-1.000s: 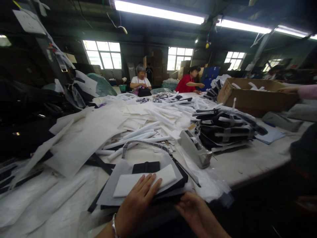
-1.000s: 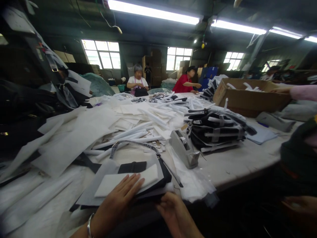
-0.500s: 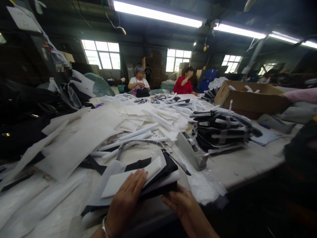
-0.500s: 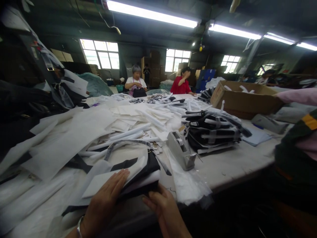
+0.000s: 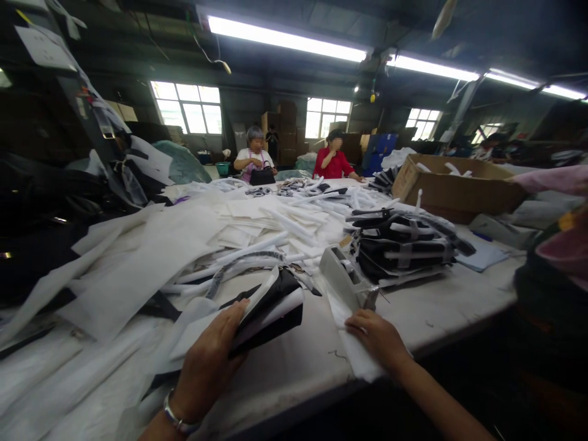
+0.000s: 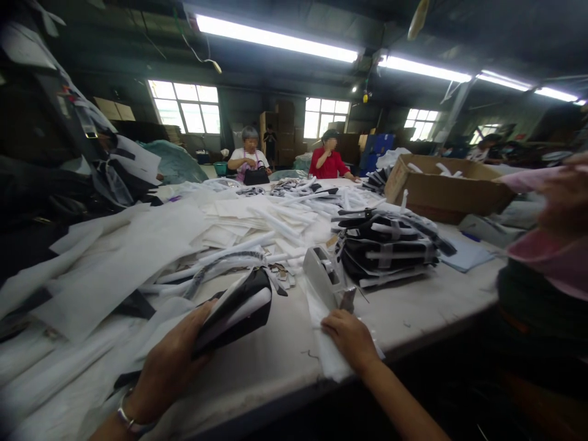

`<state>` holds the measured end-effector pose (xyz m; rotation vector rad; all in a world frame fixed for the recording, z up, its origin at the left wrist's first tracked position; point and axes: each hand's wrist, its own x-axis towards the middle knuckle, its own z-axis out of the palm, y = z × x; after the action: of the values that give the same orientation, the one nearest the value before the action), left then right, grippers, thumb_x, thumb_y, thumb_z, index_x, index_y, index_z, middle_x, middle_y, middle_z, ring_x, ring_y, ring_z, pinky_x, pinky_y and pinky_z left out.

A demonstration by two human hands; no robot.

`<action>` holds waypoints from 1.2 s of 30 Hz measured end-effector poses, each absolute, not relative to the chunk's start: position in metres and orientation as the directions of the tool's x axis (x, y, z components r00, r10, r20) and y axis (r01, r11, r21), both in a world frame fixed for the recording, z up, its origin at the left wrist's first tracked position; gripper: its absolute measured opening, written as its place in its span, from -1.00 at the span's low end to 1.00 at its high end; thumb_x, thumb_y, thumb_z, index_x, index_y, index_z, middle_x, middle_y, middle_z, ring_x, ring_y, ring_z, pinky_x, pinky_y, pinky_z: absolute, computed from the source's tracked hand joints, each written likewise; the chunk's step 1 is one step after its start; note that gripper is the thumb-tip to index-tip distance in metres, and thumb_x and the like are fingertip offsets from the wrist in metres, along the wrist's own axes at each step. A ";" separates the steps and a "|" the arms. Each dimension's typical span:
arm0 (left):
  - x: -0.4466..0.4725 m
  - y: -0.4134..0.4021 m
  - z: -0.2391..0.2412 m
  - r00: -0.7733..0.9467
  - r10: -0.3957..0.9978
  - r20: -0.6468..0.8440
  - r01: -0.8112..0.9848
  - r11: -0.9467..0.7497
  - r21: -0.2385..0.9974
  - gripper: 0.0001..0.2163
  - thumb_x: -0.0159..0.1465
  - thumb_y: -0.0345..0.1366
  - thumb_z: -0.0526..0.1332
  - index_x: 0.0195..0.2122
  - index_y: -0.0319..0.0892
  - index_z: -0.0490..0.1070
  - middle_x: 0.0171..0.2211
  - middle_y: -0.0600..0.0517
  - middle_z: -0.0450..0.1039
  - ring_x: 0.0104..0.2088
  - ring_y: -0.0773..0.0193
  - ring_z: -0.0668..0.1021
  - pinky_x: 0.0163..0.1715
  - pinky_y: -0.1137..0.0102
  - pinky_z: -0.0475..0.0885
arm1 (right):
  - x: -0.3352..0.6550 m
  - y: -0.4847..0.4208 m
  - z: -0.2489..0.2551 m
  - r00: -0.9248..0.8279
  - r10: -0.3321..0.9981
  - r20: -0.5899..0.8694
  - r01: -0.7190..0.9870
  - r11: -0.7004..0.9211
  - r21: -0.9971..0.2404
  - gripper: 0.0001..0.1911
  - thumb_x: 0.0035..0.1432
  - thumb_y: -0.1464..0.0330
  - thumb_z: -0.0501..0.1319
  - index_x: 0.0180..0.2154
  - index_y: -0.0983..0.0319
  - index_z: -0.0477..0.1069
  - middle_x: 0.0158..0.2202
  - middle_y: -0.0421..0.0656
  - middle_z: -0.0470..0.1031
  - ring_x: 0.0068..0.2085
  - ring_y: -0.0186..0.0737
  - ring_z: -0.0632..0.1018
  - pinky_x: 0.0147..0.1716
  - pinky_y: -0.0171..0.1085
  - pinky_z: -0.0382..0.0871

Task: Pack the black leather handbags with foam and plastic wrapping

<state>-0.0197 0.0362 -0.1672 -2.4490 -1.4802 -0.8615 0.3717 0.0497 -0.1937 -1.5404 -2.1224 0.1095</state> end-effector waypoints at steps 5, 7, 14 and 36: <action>-0.021 0.037 -0.166 0.327 0.780 0.534 0.857 -0.482 0.180 -0.27 0.15 -0.50 0.11 0.36 -0.10 -0.06 0.26 -0.10 0.26 0.18 -0.01 0.42 0.11 0.08 0.43 | 0.366 0.054 -0.185 -0.200 0.913 0.356 0.876 0.329 -0.353 -0.80 0.26 0.29 0.17 -0.35 0.05 0.57 -0.36 -0.23 0.59 -0.30 -0.16 0.60 -0.31 -0.24 0.43; -0.021 0.039 -0.162 0.310 0.788 0.532 0.860 -0.471 0.197 -0.27 0.13 -0.49 0.12 0.35 -0.11 -0.05 0.26 -0.09 0.27 0.17 -0.01 0.43 0.09 0.09 0.45 | 0.363 0.056 -0.183 -0.165 0.911 0.378 0.876 0.311 -0.368 -0.77 0.30 0.26 0.13 -0.32 0.08 0.56 -0.32 -0.20 0.59 -0.27 -0.14 0.60 -0.27 -0.22 0.43; -0.020 0.040 -0.156 0.274 0.797 0.539 0.863 -0.451 0.228 -0.30 0.14 -0.46 0.14 0.33 -0.12 -0.02 0.25 -0.10 0.28 0.14 -0.03 0.46 0.07 0.10 0.46 | 0.326 0.055 -0.184 -0.084 0.895 0.439 0.840 0.300 -0.452 -0.71 0.34 0.19 0.07 -0.32 0.10 0.51 -0.33 -0.16 0.58 -0.26 -0.08 0.60 -0.25 -0.17 0.41; -0.020 0.041 -0.157 0.276 0.795 0.541 0.847 -0.467 0.255 -0.26 0.10 -0.52 0.16 0.33 -0.14 0.01 0.24 -0.09 0.29 0.17 0.02 0.44 0.13 0.16 0.42 | 0.217 -0.012 -0.220 -0.392 0.907 0.155 0.623 0.386 -0.680 -0.88 0.18 0.40 0.20 -0.39 0.16 0.49 -0.39 -0.19 0.53 -0.31 -0.16 0.53 -0.28 -0.28 0.31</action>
<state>-0.0195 0.0411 -0.1567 -2.4416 -1.5747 -0.9554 0.2170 -0.0123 -0.2195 -1.3099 -2.1353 0.7274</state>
